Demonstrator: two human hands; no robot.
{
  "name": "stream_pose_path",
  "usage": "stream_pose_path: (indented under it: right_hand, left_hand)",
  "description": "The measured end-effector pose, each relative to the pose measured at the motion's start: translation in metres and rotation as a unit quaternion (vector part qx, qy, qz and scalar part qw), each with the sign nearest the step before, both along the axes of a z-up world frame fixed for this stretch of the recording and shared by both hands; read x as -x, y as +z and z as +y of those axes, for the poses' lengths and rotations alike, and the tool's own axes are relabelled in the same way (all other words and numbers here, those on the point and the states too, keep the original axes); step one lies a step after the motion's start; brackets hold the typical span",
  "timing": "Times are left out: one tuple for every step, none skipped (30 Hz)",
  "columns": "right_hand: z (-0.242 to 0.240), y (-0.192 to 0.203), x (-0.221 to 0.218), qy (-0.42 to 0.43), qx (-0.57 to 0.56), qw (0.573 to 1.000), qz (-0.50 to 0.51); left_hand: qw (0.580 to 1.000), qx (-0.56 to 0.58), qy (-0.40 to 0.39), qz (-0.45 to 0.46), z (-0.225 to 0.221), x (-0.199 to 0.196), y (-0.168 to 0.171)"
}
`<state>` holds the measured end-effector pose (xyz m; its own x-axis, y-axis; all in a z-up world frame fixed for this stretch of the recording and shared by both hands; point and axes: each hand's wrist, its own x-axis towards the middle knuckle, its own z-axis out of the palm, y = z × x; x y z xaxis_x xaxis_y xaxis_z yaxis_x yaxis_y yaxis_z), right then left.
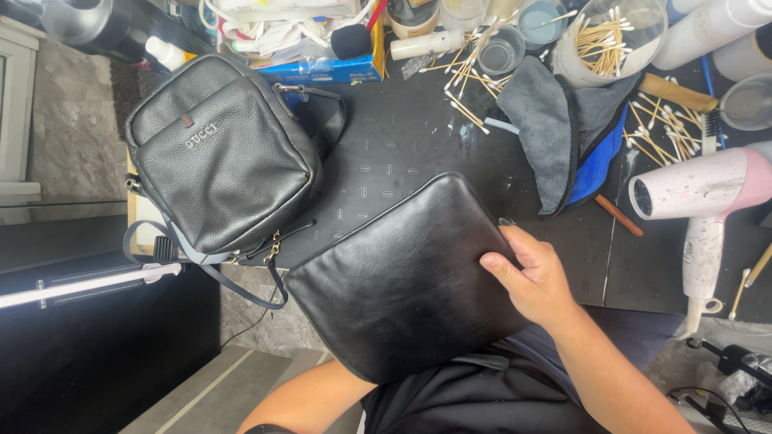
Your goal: The person uses a hair dryer to heat the interior and exterior of a black leather bag, wipes the surface by hand, and applies a liquid from a small bottle to a black applicator sponge before rubbing it inside the bag.
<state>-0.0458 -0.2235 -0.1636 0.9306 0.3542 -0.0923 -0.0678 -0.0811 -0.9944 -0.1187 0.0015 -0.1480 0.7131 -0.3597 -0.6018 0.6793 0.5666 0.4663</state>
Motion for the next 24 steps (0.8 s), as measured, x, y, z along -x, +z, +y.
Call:
stream_pose_path:
  right_hand:
    - [0.001,-0.001,-0.001,0.005,0.002,1.000,0.005]
    - [0.000,-0.001,0.000,0.004,0.013,1.000,0.006]
    - [0.000,-0.002,0.001,0.002,0.023,1.000,0.007]
    - [0.000,-0.004,0.001,0.003,0.033,0.999,0.006]
    - [0.001,-0.005,0.001,-0.004,0.022,1.000,0.004]
    - [0.002,-0.006,0.000,-0.009,0.011,1.000,0.001]
    - [0.004,-0.007,-0.001,-0.015,-0.001,1.000,-0.002]
    - [0.004,-0.007,-0.002,-0.014,0.001,1.000,0.006]
    - [0.005,-0.006,-0.003,-0.013,0.002,1.000,0.014]
    - [0.006,-0.005,-0.005,-0.013,0.003,1.000,0.022]
    - [0.007,-0.002,-0.006,-0.007,-0.007,1.000,0.024]
    - [0.010,0.001,-0.008,-0.002,-0.016,1.000,0.025]
    - [0.012,0.006,-0.010,0.003,-0.026,0.999,0.027]
    - [0.013,0.013,-0.013,-0.019,0.007,1.000,-0.023]
    - [0.014,0.022,-0.017,-0.041,0.040,0.996,-0.072]
    - [0.015,0.031,-0.023,-0.062,0.072,0.988,-0.121]
    - [0.013,0.040,-0.032,-0.116,0.157,0.955,-0.223]
    - [0.011,0.048,-0.042,-0.166,0.238,0.902,-0.319]
    - [0.008,0.055,-0.051,-0.191,0.303,0.872,-0.335]
    - [0.006,0.059,-0.060,-0.215,0.366,0.836,-0.350]
    - [0.006,0.058,-0.073,-0.204,0.390,0.830,-0.343]
    - [0.002,0.058,-0.085,-0.195,0.415,0.822,-0.336]
    - [-0.002,0.056,-0.090,-0.185,0.440,0.815,-0.329]
    - [-0.005,0.055,-0.092,-0.195,0.383,0.845,-0.318]
  left_hand:
    - [1.000,-0.001,-0.001,-0.003,0.000,-0.002,0.000]
    - [1.000,0.000,-0.004,-0.004,-0.002,-0.002,0.000]
    - [1.000,0.001,-0.005,-0.003,-0.002,-0.002,0.001]
    - [1.000,0.001,-0.005,-0.005,-0.004,-0.002,0.001]
    - [1.000,0.001,-0.004,-0.007,-0.006,-0.004,0.001]
    - [1.000,0.000,-0.004,-0.010,-0.007,-0.005,0.002]
    - [1.000,0.000,0.000,-0.012,-0.009,-0.005,0.002]
    - [1.000,0.000,0.001,-0.015,-0.010,-0.007,0.001]
    - [1.000,0.000,0.003,-0.015,-0.010,-0.008,0.002]
    - [1.000,-0.002,0.004,-0.017,-0.009,-0.008,0.002]
    - [1.000,-0.003,0.006,-0.017,-0.008,-0.008,0.003]
    - [1.000,-0.005,0.006,-0.018,-0.004,-0.008,0.003]
    - [1.000,-0.008,0.010,-0.017,0.001,-0.008,0.004]
    - [1.000,-0.013,0.014,-0.018,0.008,-0.006,0.007]
    - [0.999,-0.018,0.019,-0.019,0.016,-0.005,0.009]
    - [0.999,-0.026,0.027,-0.018,0.025,-0.004,0.012]
    - [0.999,-0.032,0.036,-0.021,0.034,-0.002,0.015]
    - [0.998,-0.040,0.044,-0.023,0.042,0.000,0.018]
    - [0.997,-0.045,0.050,-0.026,0.050,-0.001,0.020]
    - [0.997,-0.051,0.056,-0.029,0.057,0.001,0.024]
    - [0.996,-0.058,0.061,-0.032,0.064,0.002,0.027]
    - [0.995,-0.061,0.064,-0.036,0.069,0.000,0.028]
    - [0.995,-0.065,0.065,-0.039,0.072,0.001,0.031]
    - [0.995,-0.066,0.067,-0.041,0.075,0.000,0.033]
